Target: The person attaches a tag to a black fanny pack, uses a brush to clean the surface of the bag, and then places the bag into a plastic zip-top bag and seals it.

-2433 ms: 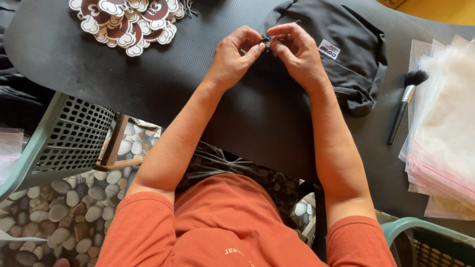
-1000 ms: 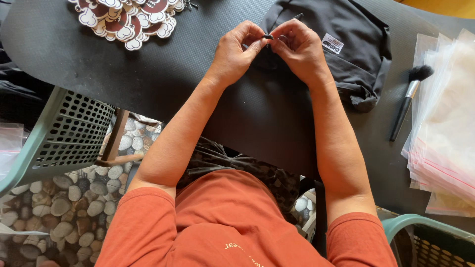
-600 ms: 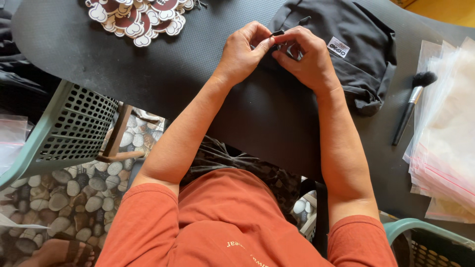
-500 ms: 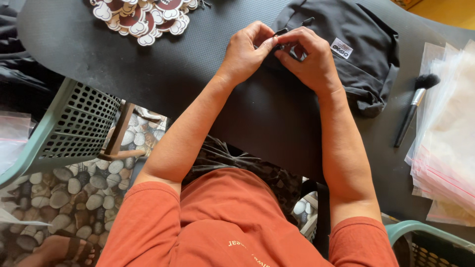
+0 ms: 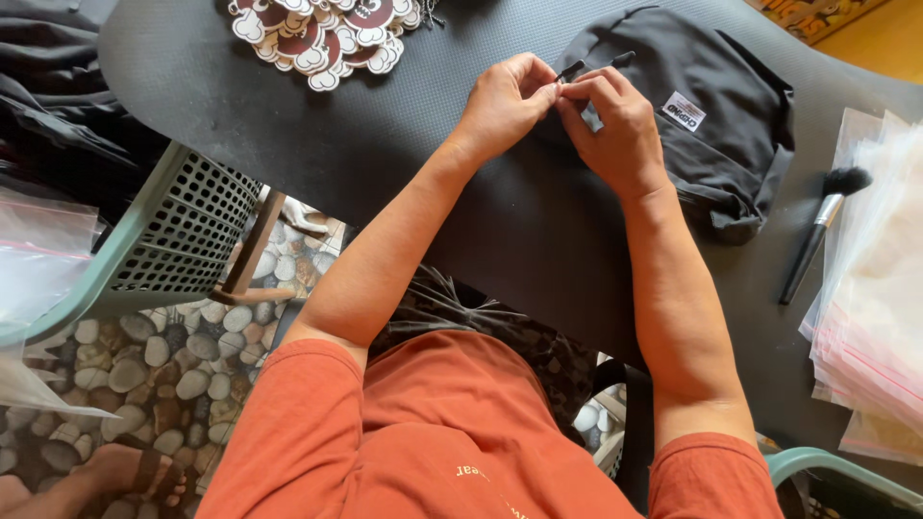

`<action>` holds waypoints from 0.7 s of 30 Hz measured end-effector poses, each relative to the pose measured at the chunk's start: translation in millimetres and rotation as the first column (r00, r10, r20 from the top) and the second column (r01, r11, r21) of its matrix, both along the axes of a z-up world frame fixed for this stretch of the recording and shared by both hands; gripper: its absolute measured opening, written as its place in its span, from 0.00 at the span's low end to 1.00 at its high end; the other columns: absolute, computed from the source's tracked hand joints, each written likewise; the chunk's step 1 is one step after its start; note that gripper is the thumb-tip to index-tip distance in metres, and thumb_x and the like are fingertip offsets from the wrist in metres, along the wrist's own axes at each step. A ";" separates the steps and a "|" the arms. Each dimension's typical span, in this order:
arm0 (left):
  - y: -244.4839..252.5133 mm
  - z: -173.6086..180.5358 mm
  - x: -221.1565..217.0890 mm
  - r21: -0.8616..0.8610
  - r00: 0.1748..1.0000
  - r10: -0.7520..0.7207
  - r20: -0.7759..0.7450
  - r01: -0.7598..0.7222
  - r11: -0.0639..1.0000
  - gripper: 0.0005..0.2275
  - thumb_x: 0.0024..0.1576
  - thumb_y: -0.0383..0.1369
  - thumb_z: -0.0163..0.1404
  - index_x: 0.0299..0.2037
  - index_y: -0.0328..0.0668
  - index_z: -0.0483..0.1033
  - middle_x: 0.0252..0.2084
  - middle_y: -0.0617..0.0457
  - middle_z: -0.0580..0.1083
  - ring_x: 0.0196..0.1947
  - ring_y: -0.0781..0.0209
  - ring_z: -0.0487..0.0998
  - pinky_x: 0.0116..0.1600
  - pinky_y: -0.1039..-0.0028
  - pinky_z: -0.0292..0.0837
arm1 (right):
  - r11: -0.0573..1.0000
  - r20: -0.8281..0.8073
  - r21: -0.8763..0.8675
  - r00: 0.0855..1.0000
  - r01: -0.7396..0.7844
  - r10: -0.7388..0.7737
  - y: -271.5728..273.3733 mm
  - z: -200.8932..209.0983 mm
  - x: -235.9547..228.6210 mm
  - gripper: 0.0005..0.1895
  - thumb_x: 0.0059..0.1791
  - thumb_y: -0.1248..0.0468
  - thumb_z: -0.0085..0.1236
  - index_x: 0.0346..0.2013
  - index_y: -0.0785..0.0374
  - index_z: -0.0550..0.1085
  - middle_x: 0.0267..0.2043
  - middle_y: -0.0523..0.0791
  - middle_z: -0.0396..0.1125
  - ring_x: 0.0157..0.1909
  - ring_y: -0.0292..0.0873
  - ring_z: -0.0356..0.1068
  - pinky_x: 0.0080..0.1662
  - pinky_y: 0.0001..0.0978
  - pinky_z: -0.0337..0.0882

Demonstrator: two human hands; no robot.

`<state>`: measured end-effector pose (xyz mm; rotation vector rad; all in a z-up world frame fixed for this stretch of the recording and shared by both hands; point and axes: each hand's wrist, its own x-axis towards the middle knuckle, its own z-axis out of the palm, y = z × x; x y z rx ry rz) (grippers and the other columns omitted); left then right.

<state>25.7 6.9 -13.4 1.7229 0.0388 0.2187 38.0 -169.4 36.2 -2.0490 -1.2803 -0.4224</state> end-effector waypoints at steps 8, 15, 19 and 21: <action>8.0 18.0 3.2 -0.111 0.972 -0.095 -0.213 0.073 0.991 0.03 0.56 0.36 0.55 0.33 0.51 0.77 0.27 0.62 0.79 0.22 0.75 0.76 0.22 0.82 0.70 | 0.989 0.280 -0.122 0.959 0.078 -0.041 1.3 -2.3 4.2 0.03 0.61 0.72 0.57 0.45 0.69 0.71 0.43 0.52 0.66 0.40 0.53 0.68 0.42 0.44 0.71; 7.5 1.9 17.4 -0.182 0.964 -0.126 -0.234 0.084 0.980 0.03 0.55 0.35 0.57 0.32 0.49 0.77 0.26 0.59 0.79 0.20 0.74 0.76 0.18 0.82 0.66 | 0.988 0.363 -0.125 0.931 0.087 -0.037 1.9 -0.7 4.0 0.04 0.60 0.70 0.62 0.44 0.68 0.75 0.47 0.51 0.69 0.45 0.53 0.70 0.48 0.44 0.69; 7.0 -3.2 20.6 -0.197 0.962 -0.122 -0.243 0.075 0.978 0.05 0.54 0.36 0.58 0.35 0.47 0.77 0.26 0.60 0.79 0.20 0.74 0.77 0.18 0.81 0.66 | 0.990 0.215 -0.131 0.976 0.059 -0.030 -2.8 -3.4 1.7 0.06 0.59 0.71 0.67 0.48 0.67 0.77 0.50 0.52 0.69 0.47 0.53 0.70 0.50 0.44 0.70; 8.9 4.0 16.2 -0.156 0.963 -0.150 -0.222 0.117 0.981 0.03 0.53 0.34 0.57 0.33 0.48 0.77 0.26 0.59 0.80 0.20 0.73 0.78 0.18 0.81 0.68 | 0.997 0.074 -0.068 0.997 0.031 -0.026 -1.6 -3.0 -0.3 0.06 0.58 0.76 0.65 0.46 0.70 0.74 0.46 0.53 0.67 0.47 0.51 0.71 0.48 0.44 0.73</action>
